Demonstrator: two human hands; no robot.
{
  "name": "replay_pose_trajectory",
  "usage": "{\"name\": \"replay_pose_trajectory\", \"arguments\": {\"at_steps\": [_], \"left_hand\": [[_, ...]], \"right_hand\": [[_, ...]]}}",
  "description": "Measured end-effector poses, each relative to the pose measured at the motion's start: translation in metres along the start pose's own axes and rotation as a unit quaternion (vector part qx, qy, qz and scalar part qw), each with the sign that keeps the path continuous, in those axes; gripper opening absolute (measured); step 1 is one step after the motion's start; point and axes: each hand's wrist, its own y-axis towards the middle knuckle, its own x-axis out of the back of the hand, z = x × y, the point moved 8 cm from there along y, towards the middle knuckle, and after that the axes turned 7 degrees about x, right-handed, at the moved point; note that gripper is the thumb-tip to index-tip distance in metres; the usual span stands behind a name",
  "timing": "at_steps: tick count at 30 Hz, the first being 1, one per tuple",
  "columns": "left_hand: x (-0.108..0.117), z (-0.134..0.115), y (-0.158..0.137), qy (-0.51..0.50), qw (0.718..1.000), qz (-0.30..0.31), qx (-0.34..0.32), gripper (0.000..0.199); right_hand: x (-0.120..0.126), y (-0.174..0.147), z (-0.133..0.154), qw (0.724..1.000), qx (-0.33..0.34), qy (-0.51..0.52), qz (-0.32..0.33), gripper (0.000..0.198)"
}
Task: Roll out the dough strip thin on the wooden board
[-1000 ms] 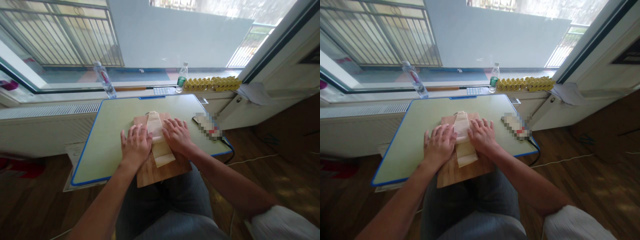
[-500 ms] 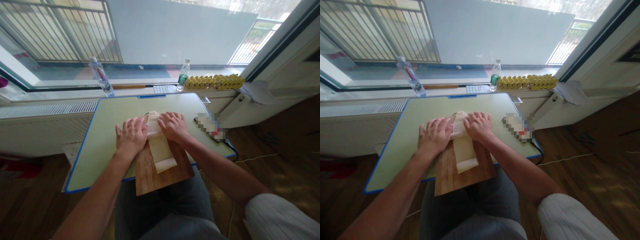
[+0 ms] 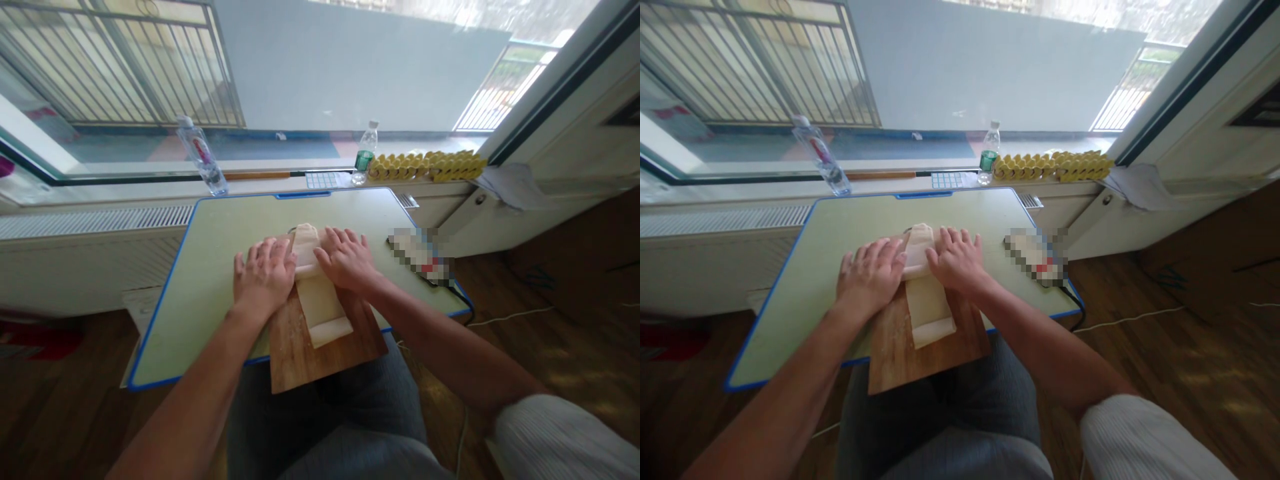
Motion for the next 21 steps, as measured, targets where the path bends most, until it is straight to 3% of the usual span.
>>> {"name": "replay_pose_trajectory", "arguments": {"at_steps": [4, 7, 13, 21], "left_hand": [[0.001, -0.003, -0.038, -0.004, 1.000, -0.012, -0.008, 0.063], [0.000, -0.004, -0.041, -0.007, 1.000, -0.012, -0.013, 0.064], [-0.001, 0.000, 0.002, -0.001, 1.000, -0.014, 0.002, 0.060], [-0.010, 0.007, 0.059, -0.018, 0.999, 0.028, 0.009, 0.059]], "right_hand": [[0.001, -0.033, 0.005, 1.000, 0.012, -0.016, -0.002, 0.071], [0.000, -0.035, 0.005, 1.000, 0.011, -0.022, 0.005, 0.070], [-0.004, 0.005, 0.001, 1.000, 0.007, 0.002, 0.001, 0.070], [-0.009, 0.055, -0.009, 0.998, -0.011, 0.057, 0.019, 0.078]]}}
